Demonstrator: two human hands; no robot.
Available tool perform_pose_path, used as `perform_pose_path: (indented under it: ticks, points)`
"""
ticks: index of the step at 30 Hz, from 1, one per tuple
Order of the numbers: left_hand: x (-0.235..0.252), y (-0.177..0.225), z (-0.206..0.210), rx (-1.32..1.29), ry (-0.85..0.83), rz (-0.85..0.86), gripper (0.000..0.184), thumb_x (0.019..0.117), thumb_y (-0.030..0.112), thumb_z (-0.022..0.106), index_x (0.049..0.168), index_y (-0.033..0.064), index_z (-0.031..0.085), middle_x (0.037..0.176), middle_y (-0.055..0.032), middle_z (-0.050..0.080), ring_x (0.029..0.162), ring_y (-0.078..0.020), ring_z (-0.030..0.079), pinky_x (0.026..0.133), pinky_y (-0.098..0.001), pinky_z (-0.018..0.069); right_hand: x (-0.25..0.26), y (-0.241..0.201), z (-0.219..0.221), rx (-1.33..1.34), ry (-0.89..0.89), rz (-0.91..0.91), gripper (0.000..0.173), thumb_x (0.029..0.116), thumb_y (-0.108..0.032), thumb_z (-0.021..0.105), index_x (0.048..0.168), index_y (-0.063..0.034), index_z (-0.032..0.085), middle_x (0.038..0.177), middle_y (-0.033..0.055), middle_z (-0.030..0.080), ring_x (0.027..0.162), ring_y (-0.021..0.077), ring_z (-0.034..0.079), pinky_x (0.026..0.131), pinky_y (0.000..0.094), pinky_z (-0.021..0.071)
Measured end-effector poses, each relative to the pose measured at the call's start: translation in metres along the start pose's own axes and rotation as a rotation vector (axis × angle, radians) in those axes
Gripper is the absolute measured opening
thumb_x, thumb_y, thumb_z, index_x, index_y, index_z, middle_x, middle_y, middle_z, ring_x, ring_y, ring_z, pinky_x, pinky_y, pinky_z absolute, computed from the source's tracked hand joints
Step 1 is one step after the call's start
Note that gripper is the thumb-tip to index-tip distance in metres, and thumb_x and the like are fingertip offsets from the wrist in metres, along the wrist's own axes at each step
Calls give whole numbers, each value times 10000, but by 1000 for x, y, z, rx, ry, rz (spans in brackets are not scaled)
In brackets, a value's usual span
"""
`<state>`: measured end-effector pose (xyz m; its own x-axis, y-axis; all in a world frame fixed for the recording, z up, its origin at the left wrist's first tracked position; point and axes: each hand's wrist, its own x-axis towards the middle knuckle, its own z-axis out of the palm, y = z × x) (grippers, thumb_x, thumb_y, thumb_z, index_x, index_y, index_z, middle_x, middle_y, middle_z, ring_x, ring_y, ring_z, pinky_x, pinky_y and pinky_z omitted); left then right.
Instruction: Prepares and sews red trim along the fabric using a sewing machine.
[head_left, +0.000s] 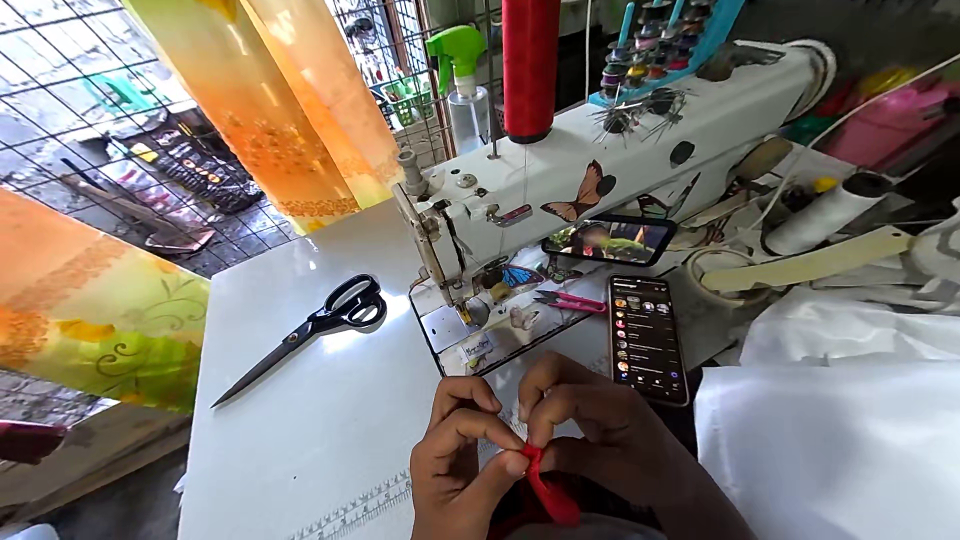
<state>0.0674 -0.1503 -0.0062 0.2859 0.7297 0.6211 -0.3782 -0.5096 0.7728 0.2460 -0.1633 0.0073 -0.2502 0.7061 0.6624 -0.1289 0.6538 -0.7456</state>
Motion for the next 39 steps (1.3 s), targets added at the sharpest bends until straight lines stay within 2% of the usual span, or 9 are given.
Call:
perform_pose_path:
  ticks: [7,12,18,21,23,26,33,36,39]
  points:
    - [-1,3,-3,84,6,29,123,948,306,731,1043,229,742,1142,145,594,1048,72,552,888,-82,458,-1,-5,-4,-87,-28,22,194,1033,-245,592,997,-63,649,1092,10,568,1126,-27,522,980,106,434]
    - [0,4,0,105,7,11,126,1005,327,647,1032,218,705,1107,133,581,1019,75,556,872,-79,461,0,-3,-4,-7,-72,65,207,1049,-224,553,1023,-37,636,1098,24,563,1122,-9,523,969,122,440]
    - [1,-2,-1,317,30,6,203,1068,337,526,1009,161,609,1108,78,564,1001,65,561,832,-89,483,-3,1,1,65,26,230,161,1033,-155,561,1033,-26,659,965,-44,682,904,-57,625,825,125,527]
    - [3,-6,-3,390,46,41,199,1081,303,499,1024,129,577,1107,45,564,976,54,576,799,-91,501,-4,1,6,122,57,289,299,1090,-274,466,1113,-58,671,948,-66,702,879,-25,664,806,169,569]
    - [3,-7,-4,420,66,67,181,1078,275,514,1024,116,582,1097,28,571,975,38,585,802,-100,510,-5,1,8,121,65,295,327,1053,-337,537,1166,-60,668,984,-55,714,900,-2,683,817,190,588]
    - [2,-7,-5,396,71,58,154,1063,242,551,1027,106,612,1086,21,607,952,22,611,787,-117,530,-5,-1,11,-15,119,278,243,997,-221,643,1140,-27,677,985,-37,719,868,-20,674,778,149,578]
    - [0,-7,-3,324,105,32,114,968,179,703,1065,120,693,1117,29,675,988,-17,666,843,-160,571,-4,-1,11,-122,185,238,199,1021,-126,575,1081,-8,723,970,-16,721,808,-46,645,720,102,547]
    - [-1,-8,-6,421,117,79,95,971,197,706,1055,152,711,1114,50,651,1012,-6,644,856,-152,561,-3,-4,10,-130,164,262,238,1041,-125,538,1121,7,720,958,-15,720,802,-53,638,717,97,540]
    - [1,-10,-8,585,79,165,104,1017,242,642,1024,138,646,1104,41,600,1007,35,607,851,-106,528,-1,-7,12,-121,188,284,209,1025,-125,560,1132,6,682,928,-28,709,763,-65,622,669,83,518]
